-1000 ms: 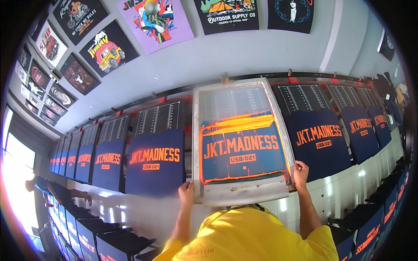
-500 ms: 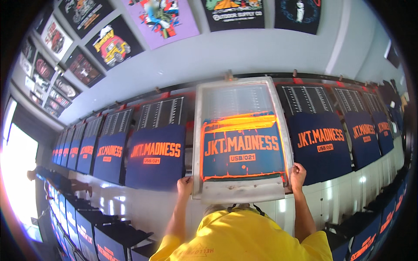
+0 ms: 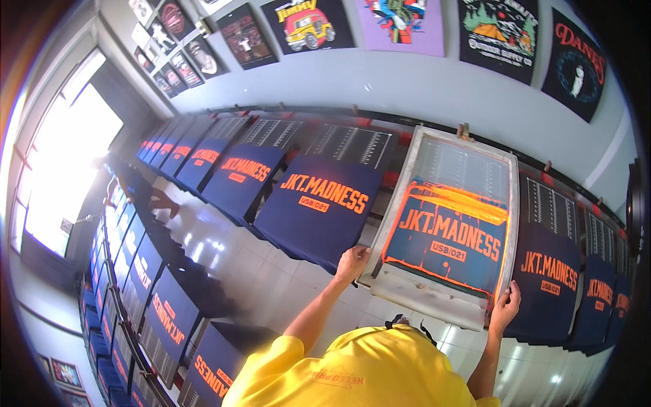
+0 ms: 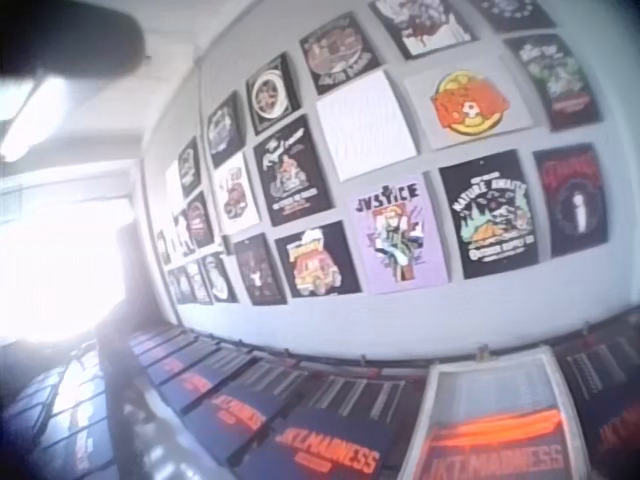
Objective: The person performs screen printing on a series of t-shirts by applying orange ink through a stencil with a squeegee and then lifting the frame to reveal the printed design.
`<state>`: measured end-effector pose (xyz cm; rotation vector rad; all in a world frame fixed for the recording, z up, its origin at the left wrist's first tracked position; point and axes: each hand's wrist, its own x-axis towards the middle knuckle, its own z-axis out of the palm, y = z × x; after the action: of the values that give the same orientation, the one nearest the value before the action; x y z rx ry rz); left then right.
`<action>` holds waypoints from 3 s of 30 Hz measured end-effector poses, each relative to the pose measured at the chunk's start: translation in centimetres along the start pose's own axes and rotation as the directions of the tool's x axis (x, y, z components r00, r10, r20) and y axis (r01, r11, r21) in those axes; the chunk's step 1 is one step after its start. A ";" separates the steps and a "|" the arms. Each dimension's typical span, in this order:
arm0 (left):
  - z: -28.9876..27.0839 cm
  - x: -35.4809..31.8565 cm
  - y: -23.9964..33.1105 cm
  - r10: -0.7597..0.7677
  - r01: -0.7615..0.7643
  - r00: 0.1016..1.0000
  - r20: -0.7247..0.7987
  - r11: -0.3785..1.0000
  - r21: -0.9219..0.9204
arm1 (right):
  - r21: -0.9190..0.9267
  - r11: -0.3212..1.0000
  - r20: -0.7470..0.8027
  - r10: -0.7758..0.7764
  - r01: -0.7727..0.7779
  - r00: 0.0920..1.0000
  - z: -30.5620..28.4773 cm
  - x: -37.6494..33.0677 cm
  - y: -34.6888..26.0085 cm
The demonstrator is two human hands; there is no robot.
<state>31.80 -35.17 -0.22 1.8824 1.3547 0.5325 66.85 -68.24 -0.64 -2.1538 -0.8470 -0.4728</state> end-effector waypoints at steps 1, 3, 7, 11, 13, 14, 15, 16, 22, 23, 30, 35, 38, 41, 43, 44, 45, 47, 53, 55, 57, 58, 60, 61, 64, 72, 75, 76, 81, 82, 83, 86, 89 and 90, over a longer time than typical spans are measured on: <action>-0.4 -0.9 0.5 0.052 -0.055 0.996 -0.073 0.998 -0.028 | 0.066 0.998 0.109 0.008 -0.015 0.994 -0.5 0.1 -1.5; -1.7 -3.1 0.9 0.128 -0.145 0.976 -0.175 0.985 -0.092 | 0.178 0.982 0.333 0.006 -0.069 0.943 -1.6 -0.5 -5.3; -4.6 -8.0 2.3 0.023 0.023 0.993 0.112 0.921 -0.388 | 0.274 0.905 0.619 -0.425 0.325 0.661 -4.4 -0.9 -14.8; -6.3 -10.9 3.9 0.050 0.206 0.771 0.635 0.924 -0.322 | 0.166 0.812 0.733 -0.481 0.560 0.480 -3.1 -3.4 -14.9; -4.4 -12.2 3.5 0.144 0.153 0.696 0.703 0.927 -0.342 | 0.152 0.779 0.728 -0.504 0.608 0.464 -2.4 -3.3 -14.3; -3.0 -12.7 3.0 0.153 0.150 0.703 0.694 0.922 -0.356 | 0.155 0.790 0.731 -0.495 0.593 0.469 -2.3 -2.8 -14.7; -1.3 -13.3 2.2 0.162 0.152 0.702 0.694 0.918 -0.367 | 0.152 0.807 0.740 -0.476 0.571 0.476 -2.4 -2.2 -15.5; 0.3 -13.5 1.8 0.177 0.145 0.696 0.696 0.914 -0.379 | 0.140 0.826 0.745 -0.451 0.546 0.491 -2.4 -1.5 -16.1; 8.8 -13.9 0.5 0.110 0.469 0.615 0.781 0.745 -0.474 | -0.013 0.862 0.681 -0.364 0.507 0.635 0.6 0.9 -16.2; 8.8 -13.6 0.8 0.043 0.549 0.579 0.814 0.718 -0.428 | -0.036 0.837 0.676 -0.381 0.545 0.630 0.9 0.8 -16.5; 6.8 -13.0 5.6 -0.027 0.668 0.479 0.878 0.660 -0.344 | -0.013 0.814 0.646 -0.436 0.580 0.626 0.2 2.1 -16.1; 8.9 -14.1 6.2 0.017 0.592 0.527 0.850 0.709 -0.382 | 0.023 0.842 0.620 -0.435 0.539 0.653 1.9 7.3 -15.3; 13.2 -14.6 2.3 0.238 0.246 0.660 0.713 0.828 -0.504 | 0.018 0.854 0.587 -0.431 0.521 0.686 4.7 11.1 -14.7; 15.6 -15.0 0.2 0.471 -0.244 0.758 0.452 0.847 -0.472 | 0.002 0.855 0.565 -0.430 0.519 0.704 7.7 14.7 -13.2; 15.2 -15.1 0.6 0.351 -0.113 0.764 0.542 0.899 -0.422 | -0.013 0.860 0.571 -0.413 0.510 0.710 9.5 16.7 -12.9; 14.9 -15.1 0.9 0.299 -0.056 0.757 0.580 0.915 -0.399 | -0.024 0.866 0.581 -0.394 0.499 0.712 10.2 17.7 -12.9; 14.0 -15.1 1.7 0.268 -0.013 0.744 0.612 0.922 -0.387 | -0.035 0.873 0.592 -0.374 0.487 0.713 10.9 18.4 -12.8; 12.8 -15.0 3.3 0.258 0.042 0.769 0.585 0.893 -0.449 | -0.016 0.880 0.616 -0.365 0.475 0.698 12.0 19.6 -12.7; 12.7 -15.0 4.0 0.060 0.350 0.774 0.630 0.789 -0.505 | -0.032 0.858 0.643 -0.375 0.513 0.668 14.1 21.1 -13.7; 11.2 -14.8 5.5 0.053 0.417 0.742 0.669 0.744 -0.522 | -0.015 0.845 0.606 -0.418 0.535 0.677 14.5 21.0 -13.3; 10.2 -14.3 5.8 0.054 0.440 0.661 0.748 0.780 -0.445 | -0.042 0.843 0.651 -0.384 0.536 0.655 14.4 21.1 -13.9; 9.9 -14.2 5.8 0.051 0.451 0.616 0.786 0.795 -0.405 | -0.055 0.842 0.675 -0.365 0.536 0.642 14.3 21.0 -14.2; 9.9 -13.8 5.6 0.052 0.433 0.603 0.796 0.816 -0.382 | -0.037 0.829 0.681 -0.388 0.559 0.621 14.8 21.1 -14.0; 10.0 -13.8 5.4 0.055 0.422 0.596 0.801 0.827 -0.371 | -0.030 0.822 0.683 -0.398 0.569 0.612 14.8 21.1 -13.8; 10.9 -14.2 4.8 0.044 0.482 0.588 0.808 0.783 -0.393 | -0.001 0.846 0.721 -0.368 0.532 0.586 14.4 20.3 -13.6; 12.4 -14.0 2.6 0.029 0.492 0.546 0.837 0.798 -0.348 | 0.070 0.819 0.782 -0.399 0.569 0.479 9.2 14.0 -15.3; 13.0 -14.4 2.3 0.014 0.476 0.604 0.797 0.795 -0.375 | 0.081 0.788 0.783 -0.429 0.611 0.450 6.4 10.3 -15.6; 12.9 -14.3 2.7 0.006 0.462 0.621 0.784 0.805 -0.372 | 0.087 0.765 0.763 -0.464 0.639 0.451 5.4 9.0 -15.3; 12.7 -14.4 3.0 0.022 0.461 0.665 0.746 0.774 -0.433 | 0.104 0.786 0.784 -0.442 0.610 0.435 0.8 6.3 -16.0; 12.8 -14.3 2.8 0.044 0.491 0.658 0.752 0.732 -0.472 | 0.108 0.797 0.768 -0.446 0.594 0.459 0.6 6.5 -15.6; 12.8 -14.5 2.6 0.053 0.511 0.647 0.761 0.710 -0.484 | 0.115 0.806 0.752 -0.452 0.580 0.480 0.5 6.9 -15.0; 10.6 -14.0 5.2 0.072 0.466 0.639 0.766 0.756 -0.460 | 0.054 0.806 0.673 -0.465 0.589 0.575 1.6 8.7 -13.2; 10.0 -13.9 5.8 0.063 0.508 0.608 0.792 0.736 -0.448 | 0.016 0.837 0.639 -0.429 0.547 0.638 4.3 12.3 -12.6; 10.3 -13.9 5.5 0.065 0.478 0.622 0.781 0.759 -0.443 | 0.016 0.853 0.638 -0.410 0.521 0.652 5.4 13.7 -12.6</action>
<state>37.45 -52.33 -1.37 1.1114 0.6689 -0.0126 68.05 -52.16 10.10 -2.2579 -1.8341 -0.0478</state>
